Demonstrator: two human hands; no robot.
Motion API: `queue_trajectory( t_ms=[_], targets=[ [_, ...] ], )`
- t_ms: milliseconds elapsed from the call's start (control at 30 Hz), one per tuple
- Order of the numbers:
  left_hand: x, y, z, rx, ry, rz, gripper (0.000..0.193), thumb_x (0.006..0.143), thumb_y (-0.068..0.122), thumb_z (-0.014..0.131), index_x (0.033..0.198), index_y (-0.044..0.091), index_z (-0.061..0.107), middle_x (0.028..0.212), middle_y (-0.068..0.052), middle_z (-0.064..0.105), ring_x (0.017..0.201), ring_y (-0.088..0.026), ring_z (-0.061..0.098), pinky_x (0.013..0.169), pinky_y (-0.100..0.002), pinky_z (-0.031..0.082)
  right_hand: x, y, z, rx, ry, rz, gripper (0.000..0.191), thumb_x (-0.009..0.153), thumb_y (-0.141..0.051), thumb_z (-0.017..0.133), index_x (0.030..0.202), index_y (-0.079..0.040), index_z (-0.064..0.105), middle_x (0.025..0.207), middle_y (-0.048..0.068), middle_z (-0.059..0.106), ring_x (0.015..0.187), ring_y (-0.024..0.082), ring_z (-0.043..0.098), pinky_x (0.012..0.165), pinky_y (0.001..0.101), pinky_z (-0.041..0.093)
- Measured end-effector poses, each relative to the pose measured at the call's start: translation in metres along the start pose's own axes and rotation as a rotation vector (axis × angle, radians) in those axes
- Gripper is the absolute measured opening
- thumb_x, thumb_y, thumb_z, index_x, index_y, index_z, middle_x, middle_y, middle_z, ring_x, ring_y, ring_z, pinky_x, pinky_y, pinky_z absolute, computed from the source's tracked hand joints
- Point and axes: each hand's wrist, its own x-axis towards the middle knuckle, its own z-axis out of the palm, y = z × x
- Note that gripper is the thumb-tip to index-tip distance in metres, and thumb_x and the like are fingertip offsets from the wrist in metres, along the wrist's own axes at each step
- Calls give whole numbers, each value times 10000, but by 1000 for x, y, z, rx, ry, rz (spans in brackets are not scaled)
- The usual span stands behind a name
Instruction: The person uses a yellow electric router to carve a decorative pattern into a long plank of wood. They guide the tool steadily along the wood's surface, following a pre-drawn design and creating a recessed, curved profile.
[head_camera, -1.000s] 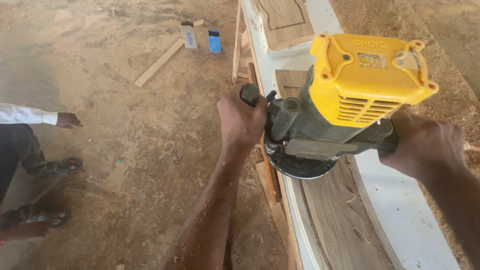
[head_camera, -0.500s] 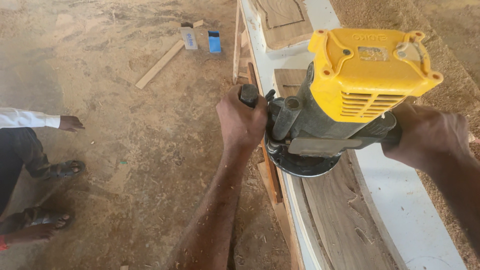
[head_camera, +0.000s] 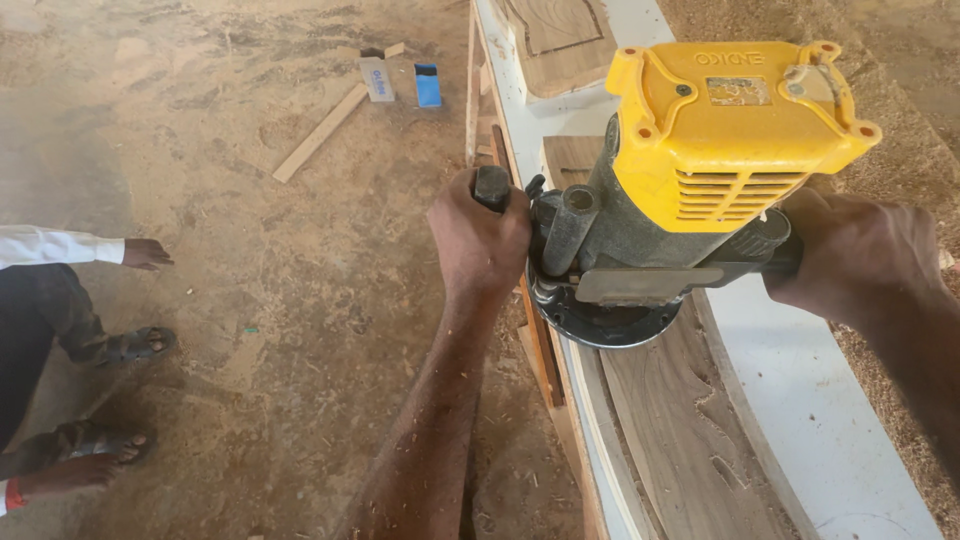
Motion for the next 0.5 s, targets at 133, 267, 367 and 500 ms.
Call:
queue_trajectory(
  t_ms=[133,267,367,500],
  targets=[
    [0,-1,-2,-21,26,26,143,796,156,662,767,15,660,663,-108,689,618,-242,676,670,-422,549,1,-7,-9,-28,14,0,344,827,-263,697,1157,-174,656,760,-32,697,580,119,657,518,301,515],
    [2,-3,-3,-18,26,39,144,803,155,658,754,19,658,656,-111,683,617,-247,670,668,-424,546,6,-14,-16,9,-115,88,267,842,-264,709,1091,-176,670,766,-6,680,633,151,640,550,331,548],
    [4,-6,-3,22,44,71,145,805,153,675,749,19,669,663,-115,680,626,-254,662,674,-433,533,6,-15,-18,-47,-146,77,355,838,-314,710,1160,-178,643,757,-33,709,619,109,658,571,300,537],
    [8,-10,-3,39,39,49,141,800,160,690,742,32,675,660,-100,687,618,-246,661,666,-424,531,6,-16,-17,20,-80,75,239,876,-299,674,1090,-193,671,766,-37,710,612,126,648,554,325,527]
  ],
)
